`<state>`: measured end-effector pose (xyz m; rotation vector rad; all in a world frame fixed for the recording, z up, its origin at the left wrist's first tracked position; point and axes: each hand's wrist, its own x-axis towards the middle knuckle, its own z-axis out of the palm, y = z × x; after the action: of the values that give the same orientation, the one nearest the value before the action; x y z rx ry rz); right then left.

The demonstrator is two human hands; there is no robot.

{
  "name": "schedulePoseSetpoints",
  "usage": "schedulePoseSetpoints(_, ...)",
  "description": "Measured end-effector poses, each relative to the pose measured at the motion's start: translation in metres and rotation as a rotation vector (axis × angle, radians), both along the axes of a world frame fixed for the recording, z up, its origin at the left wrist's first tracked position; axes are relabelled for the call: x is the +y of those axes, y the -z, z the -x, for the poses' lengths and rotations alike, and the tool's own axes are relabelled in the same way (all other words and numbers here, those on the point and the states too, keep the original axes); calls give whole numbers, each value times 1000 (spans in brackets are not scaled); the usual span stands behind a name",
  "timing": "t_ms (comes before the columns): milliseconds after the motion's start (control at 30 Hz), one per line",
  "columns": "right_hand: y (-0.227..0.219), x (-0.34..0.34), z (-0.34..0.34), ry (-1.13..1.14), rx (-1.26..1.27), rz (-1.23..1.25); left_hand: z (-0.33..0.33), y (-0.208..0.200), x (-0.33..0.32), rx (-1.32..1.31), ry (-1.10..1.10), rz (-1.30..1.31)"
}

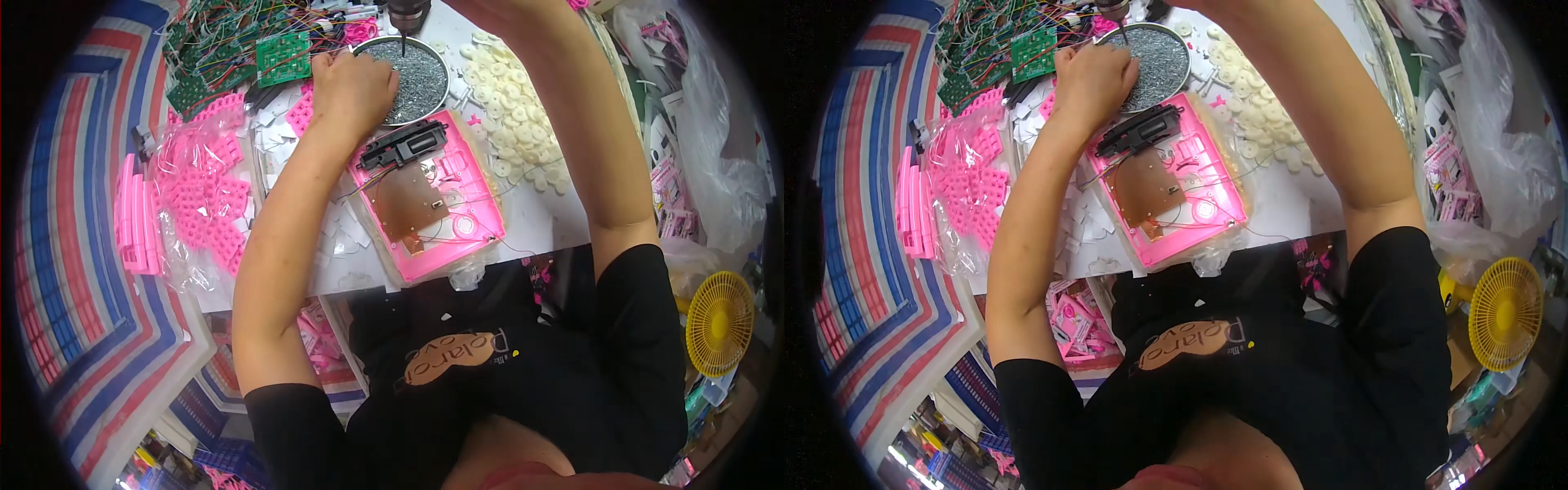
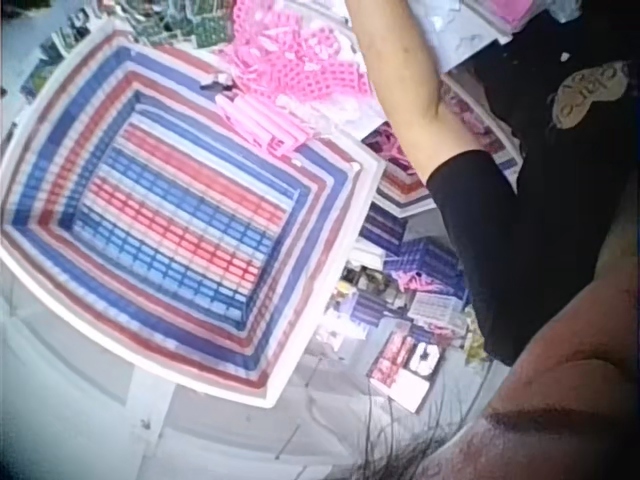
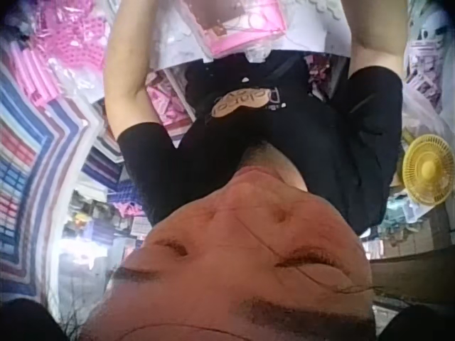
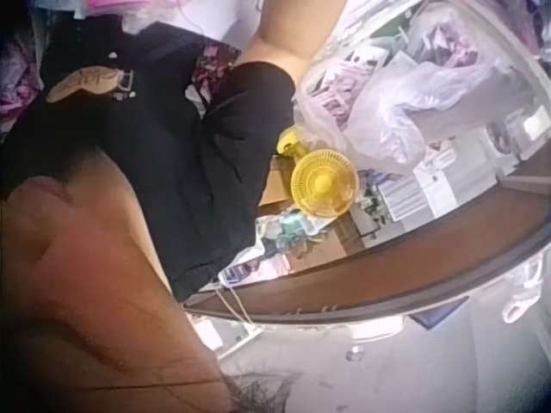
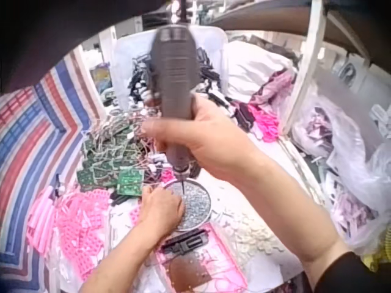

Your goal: Assembling small electronic toy components into plastic housings using a hot glue gun.

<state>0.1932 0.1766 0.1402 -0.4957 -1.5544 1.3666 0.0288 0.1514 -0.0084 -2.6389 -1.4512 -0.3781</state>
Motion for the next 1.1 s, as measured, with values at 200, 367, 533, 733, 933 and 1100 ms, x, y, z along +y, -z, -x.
schedulePoseSetpoints(200, -2, -31, -14, -271, -13, 196, 7, -14, -8, -72, -77, 13)
schedulePoseSetpoints(367, 18, -72, -34, 65, -54, 60, 13, -44, -52, -413, 7, -96)
schedulePoseSetpoints(533, 40, -115, -36, -42, 272, 31, 6, -69, -137, -451, 120, 90)
schedulePoseSetpoints(733, 22, -125, -40, -302, 209, -34, -1, -55, -161, -685, 178, 141)
schedulePoseSetpoints(933, 23, -143, -31, -191, 266, 62, -4, -50, -158, -761, 194, 103)
schedulePoseSetpoints(1100, 32, -145, -27, -146, 277, 117, -4, -39, -161, -728, 166, -25)
